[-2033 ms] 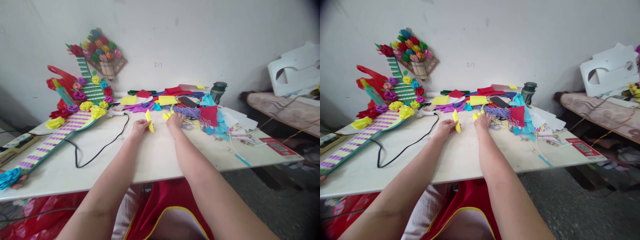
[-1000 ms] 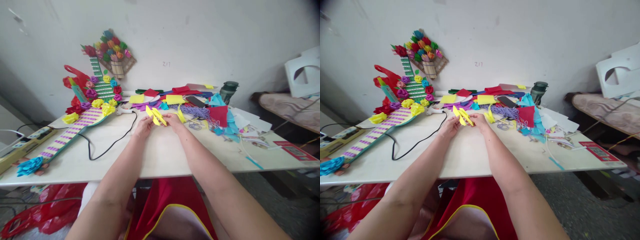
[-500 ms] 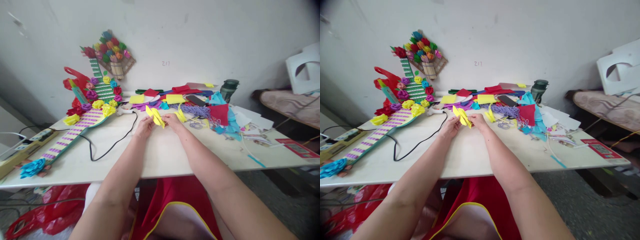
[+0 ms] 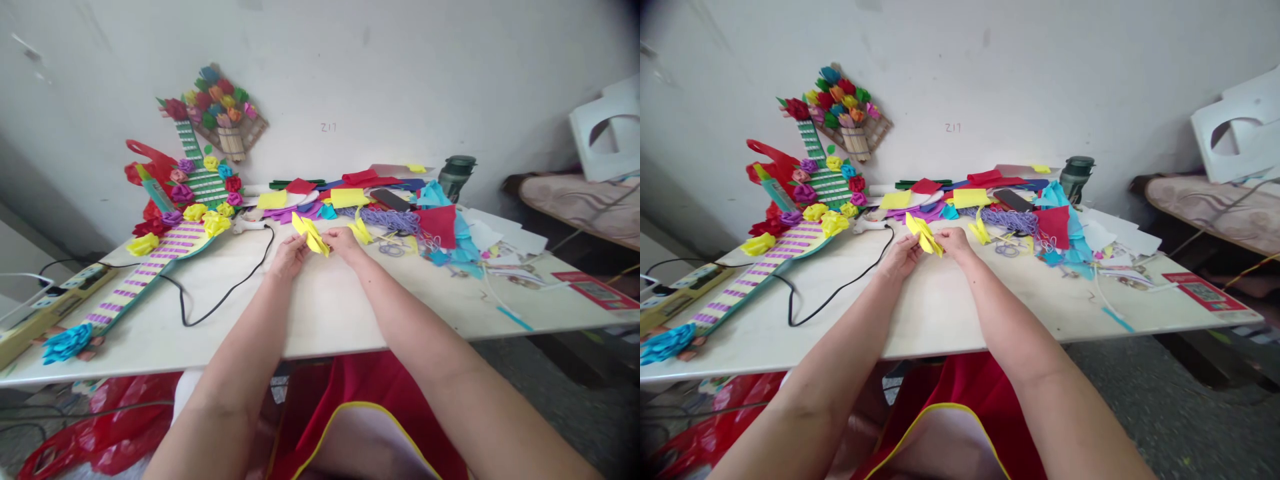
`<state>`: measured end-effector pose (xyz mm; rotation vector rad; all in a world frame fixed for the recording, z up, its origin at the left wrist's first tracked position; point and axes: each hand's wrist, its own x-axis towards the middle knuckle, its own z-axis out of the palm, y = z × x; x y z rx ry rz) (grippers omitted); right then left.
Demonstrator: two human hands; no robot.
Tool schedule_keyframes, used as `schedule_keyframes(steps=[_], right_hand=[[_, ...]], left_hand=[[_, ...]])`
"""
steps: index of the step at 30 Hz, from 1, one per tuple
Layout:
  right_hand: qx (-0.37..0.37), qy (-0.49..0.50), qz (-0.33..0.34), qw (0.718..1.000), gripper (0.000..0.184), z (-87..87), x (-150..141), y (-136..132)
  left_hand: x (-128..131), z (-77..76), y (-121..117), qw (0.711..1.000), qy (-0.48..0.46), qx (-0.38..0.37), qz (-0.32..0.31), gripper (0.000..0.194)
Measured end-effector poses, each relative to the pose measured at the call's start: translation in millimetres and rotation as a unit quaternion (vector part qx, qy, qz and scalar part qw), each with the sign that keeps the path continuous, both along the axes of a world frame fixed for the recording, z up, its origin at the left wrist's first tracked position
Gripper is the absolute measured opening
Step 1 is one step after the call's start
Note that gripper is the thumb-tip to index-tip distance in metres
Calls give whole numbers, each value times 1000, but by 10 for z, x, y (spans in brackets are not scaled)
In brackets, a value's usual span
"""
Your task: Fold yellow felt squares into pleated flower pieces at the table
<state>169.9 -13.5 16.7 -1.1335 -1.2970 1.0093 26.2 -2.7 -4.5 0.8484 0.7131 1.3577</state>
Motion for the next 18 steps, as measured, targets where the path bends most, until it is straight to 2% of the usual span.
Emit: schedule_keyframes(steps=[18], right_hand=[[-35, 42, -13, 998, 10, 20, -63, -2]], left_hand=[[3, 3, -10, 999, -52, -7, -14, 18]])
